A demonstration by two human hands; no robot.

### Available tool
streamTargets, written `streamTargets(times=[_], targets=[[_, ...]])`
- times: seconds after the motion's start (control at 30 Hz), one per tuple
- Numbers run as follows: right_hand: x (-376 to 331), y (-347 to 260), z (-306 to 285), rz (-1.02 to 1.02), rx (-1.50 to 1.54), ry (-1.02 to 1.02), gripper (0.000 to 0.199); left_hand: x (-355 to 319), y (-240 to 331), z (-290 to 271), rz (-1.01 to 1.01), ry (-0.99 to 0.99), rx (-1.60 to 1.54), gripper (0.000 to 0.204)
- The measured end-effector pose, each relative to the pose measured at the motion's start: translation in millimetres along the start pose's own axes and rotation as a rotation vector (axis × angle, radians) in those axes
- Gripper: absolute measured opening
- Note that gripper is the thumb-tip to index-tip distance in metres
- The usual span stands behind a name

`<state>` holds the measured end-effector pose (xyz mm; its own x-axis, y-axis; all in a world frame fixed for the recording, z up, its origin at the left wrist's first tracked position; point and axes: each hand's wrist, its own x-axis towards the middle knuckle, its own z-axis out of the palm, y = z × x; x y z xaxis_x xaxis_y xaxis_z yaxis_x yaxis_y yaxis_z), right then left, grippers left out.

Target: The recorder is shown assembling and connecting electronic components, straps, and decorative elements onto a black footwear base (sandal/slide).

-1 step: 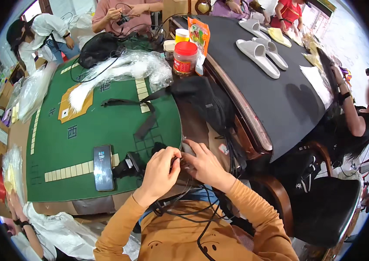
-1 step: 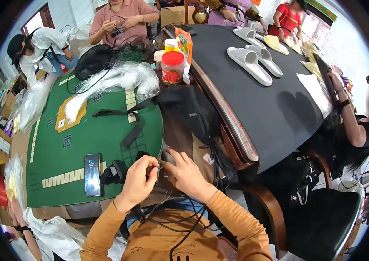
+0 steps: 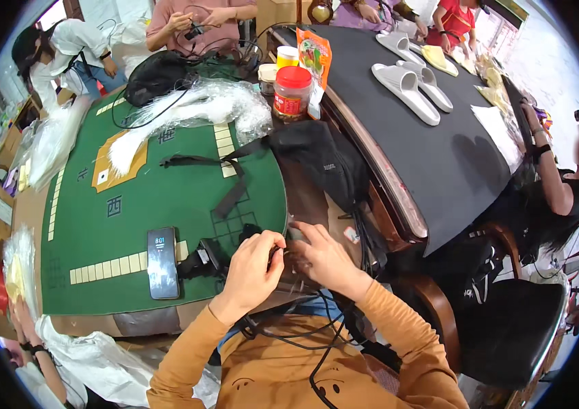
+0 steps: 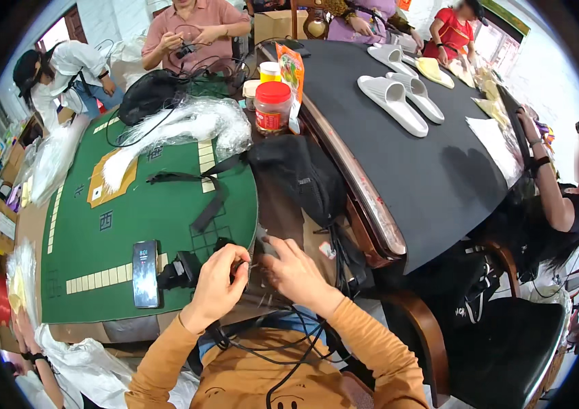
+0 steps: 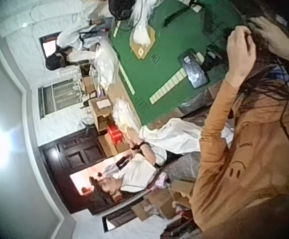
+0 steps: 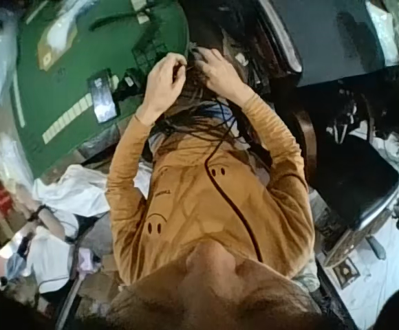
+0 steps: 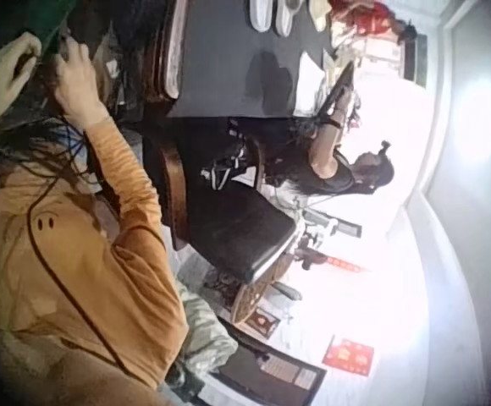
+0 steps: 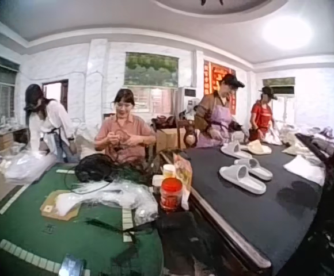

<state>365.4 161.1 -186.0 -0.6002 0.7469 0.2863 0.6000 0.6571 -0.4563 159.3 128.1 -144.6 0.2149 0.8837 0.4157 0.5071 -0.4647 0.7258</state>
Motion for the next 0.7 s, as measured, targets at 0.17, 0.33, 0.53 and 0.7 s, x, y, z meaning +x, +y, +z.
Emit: streamTargets(times=[0.17, 0.33, 0.53, 0.7], targets=[[9.0, 40.6, -32.3, 0.023, -0.157, 0.012, 0.037, 1.1, -2.5, 3.3, 0.050, 0.031, 0.023, 0.015], [13.2, 46.9, -68.2, -0.027, -0.017, -0.466, 0.079, -2.7, -3.9, -1.4, -0.048, 0.060, -0.012, 0.012], [57.6, 33.7, -82.1, 0.191, 0.138, -0.653, 0.106, -6.4, -3.1, -7.8, -0.076, 0.057, -0.024, 0.013], [67.6, 65.5, -84.7, 0.166, 0.268, -0.808, 0.088, -2.9, -2.3, -7.8, -0.039, 0.024, 0.011, 0.013]])
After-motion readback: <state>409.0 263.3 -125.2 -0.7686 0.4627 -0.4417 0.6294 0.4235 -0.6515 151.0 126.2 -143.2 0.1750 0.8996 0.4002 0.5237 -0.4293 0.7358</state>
